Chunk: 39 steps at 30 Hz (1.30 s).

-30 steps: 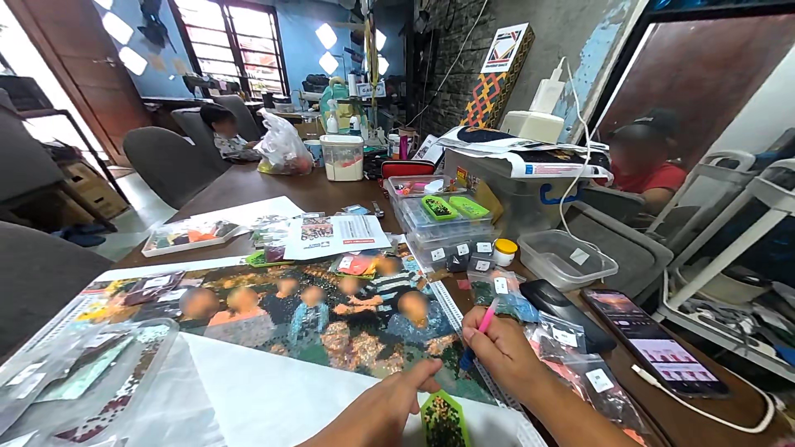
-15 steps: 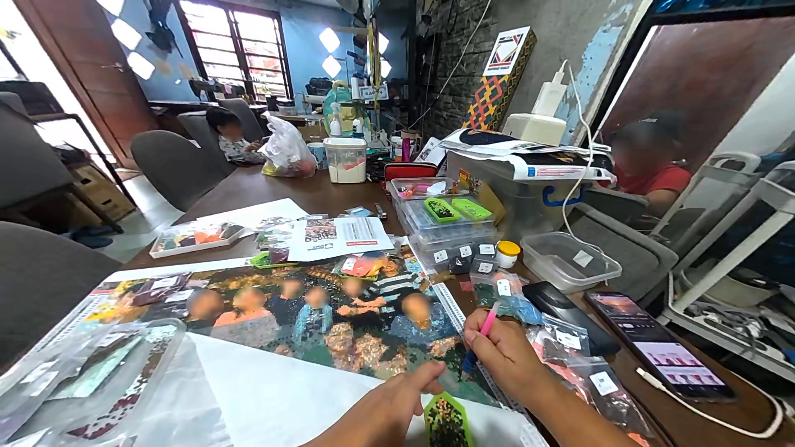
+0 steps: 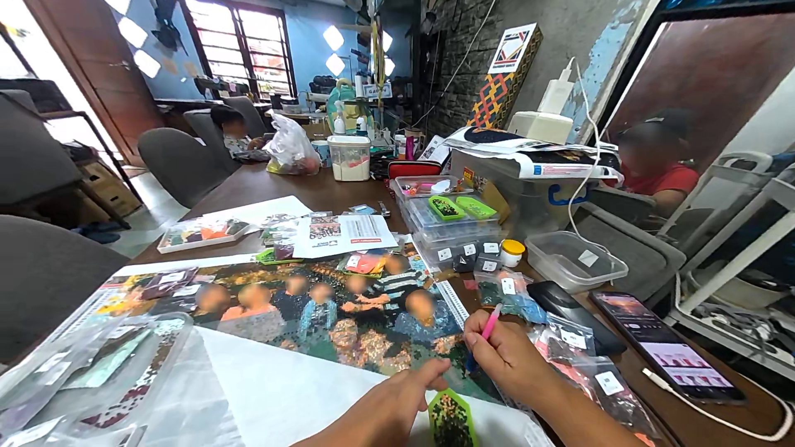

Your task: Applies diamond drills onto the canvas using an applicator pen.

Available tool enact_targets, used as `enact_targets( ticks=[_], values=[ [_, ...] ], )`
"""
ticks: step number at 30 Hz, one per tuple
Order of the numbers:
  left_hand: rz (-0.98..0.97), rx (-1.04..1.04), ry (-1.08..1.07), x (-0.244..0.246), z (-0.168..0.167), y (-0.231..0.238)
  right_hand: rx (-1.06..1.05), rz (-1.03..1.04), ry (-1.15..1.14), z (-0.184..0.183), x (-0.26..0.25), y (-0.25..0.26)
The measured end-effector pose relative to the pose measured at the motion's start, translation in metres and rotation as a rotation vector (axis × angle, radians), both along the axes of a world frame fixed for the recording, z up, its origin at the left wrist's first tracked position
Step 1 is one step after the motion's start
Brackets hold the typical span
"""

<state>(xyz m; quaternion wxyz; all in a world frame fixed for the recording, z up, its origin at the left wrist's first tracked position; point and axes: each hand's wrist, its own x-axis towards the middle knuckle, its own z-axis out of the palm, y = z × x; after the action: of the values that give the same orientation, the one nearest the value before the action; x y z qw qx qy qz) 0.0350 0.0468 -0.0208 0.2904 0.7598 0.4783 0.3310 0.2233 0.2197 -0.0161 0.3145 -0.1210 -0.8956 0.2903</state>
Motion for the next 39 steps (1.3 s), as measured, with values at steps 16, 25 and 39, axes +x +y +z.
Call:
enact_targets(
  ticks=[16,25,39],
  values=[
    [0.003,0.019,0.014,0.001,-0.001,0.005,-0.037,0.302,0.186,-0.006,-0.010,-0.024],
    [0.006,0.068,0.025,0.001,-0.004,0.004,-0.020,0.273,0.193,-0.008,-0.010,-0.024],
    [0.026,0.054,0.028,0.002,-0.005,0.004,-0.007,0.300,0.185,-0.007,-0.011,-0.026]
  ],
)
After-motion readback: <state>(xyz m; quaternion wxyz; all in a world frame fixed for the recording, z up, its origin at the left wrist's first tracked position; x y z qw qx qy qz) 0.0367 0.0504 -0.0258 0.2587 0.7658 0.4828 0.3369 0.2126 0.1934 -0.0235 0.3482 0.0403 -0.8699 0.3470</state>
